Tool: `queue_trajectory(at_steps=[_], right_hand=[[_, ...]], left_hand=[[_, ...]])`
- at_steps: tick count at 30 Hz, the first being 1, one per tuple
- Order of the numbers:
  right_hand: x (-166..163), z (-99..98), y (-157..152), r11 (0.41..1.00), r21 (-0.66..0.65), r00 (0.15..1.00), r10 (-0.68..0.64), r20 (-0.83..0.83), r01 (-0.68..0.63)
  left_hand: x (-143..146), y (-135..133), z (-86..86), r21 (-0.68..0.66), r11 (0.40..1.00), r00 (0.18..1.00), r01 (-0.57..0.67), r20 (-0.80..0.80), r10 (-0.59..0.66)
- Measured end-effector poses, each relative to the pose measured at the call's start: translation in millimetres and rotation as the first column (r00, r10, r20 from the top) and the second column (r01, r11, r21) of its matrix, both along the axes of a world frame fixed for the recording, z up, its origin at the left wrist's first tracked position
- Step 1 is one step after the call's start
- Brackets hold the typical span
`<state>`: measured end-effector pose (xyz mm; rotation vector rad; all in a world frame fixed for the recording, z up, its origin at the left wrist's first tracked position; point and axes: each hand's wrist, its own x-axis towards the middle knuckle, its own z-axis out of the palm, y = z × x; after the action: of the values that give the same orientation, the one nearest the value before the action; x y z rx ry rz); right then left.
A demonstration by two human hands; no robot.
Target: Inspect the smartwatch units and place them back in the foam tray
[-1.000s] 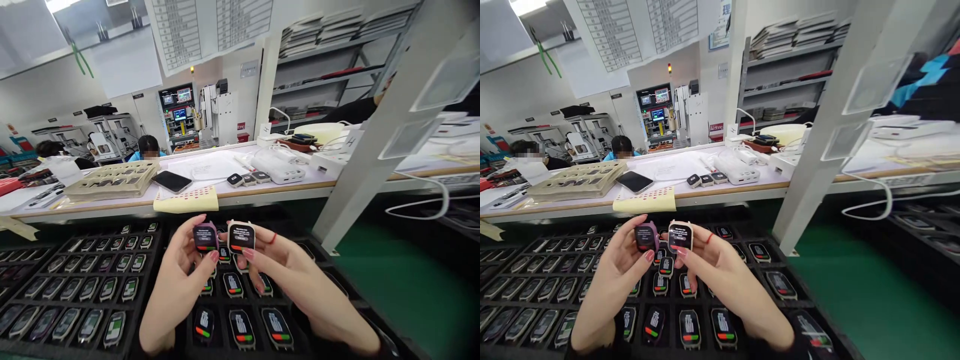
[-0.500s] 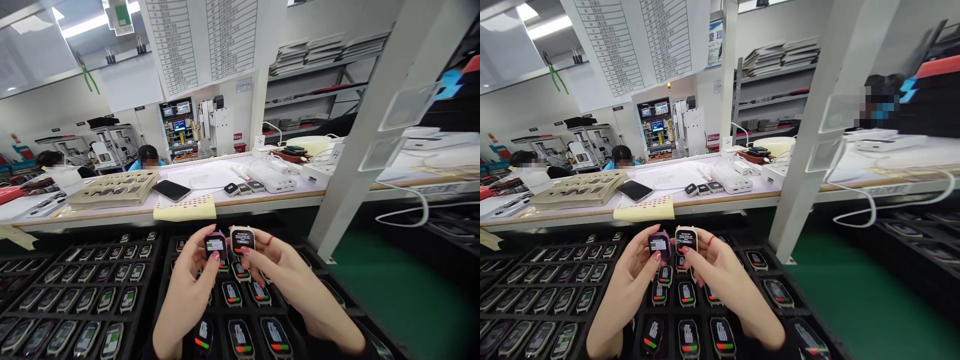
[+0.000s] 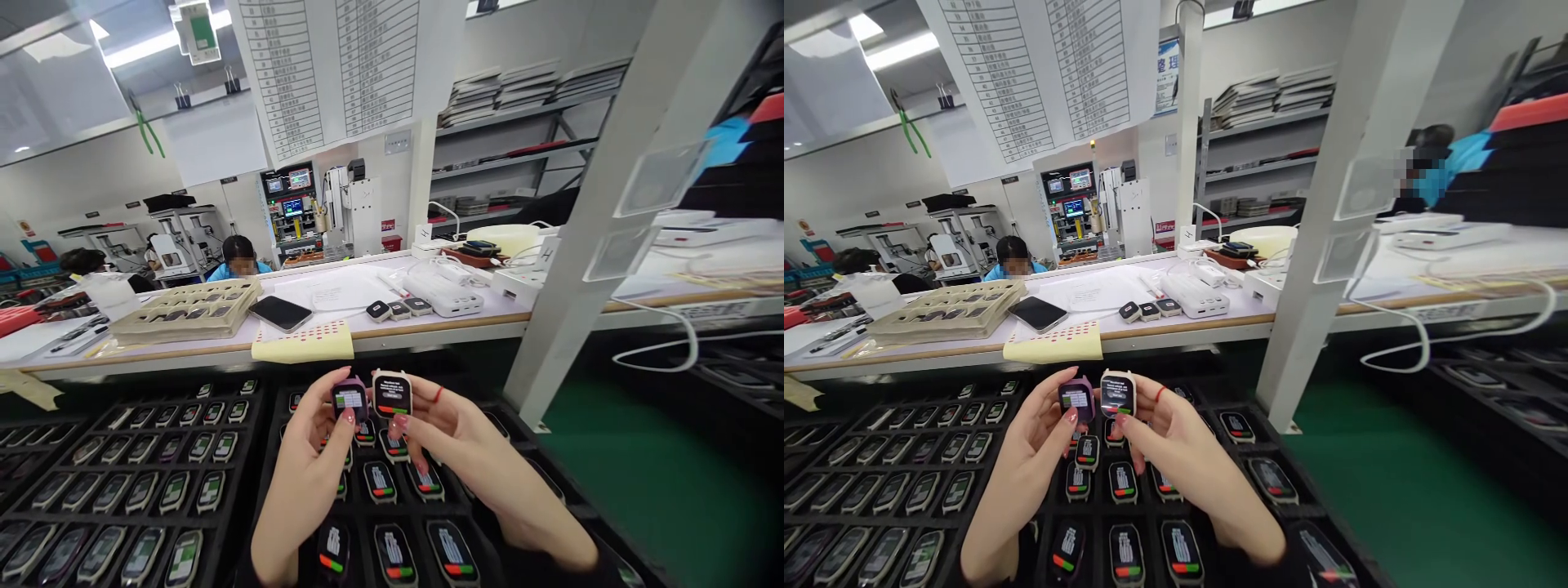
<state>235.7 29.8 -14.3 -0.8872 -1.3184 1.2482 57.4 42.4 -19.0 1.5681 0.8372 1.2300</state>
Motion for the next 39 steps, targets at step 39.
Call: queue_trajectory(at_steps=[39], right_hand=[[2.8, -9.2, 6.1, 0.991, -0.027, 0.989, -0.134, -0.066, 0.133]], left_hand=[[1.6, -0.6, 1.9, -0.038, 0.998, 0.998, -0.053, -0.018, 0.052]])
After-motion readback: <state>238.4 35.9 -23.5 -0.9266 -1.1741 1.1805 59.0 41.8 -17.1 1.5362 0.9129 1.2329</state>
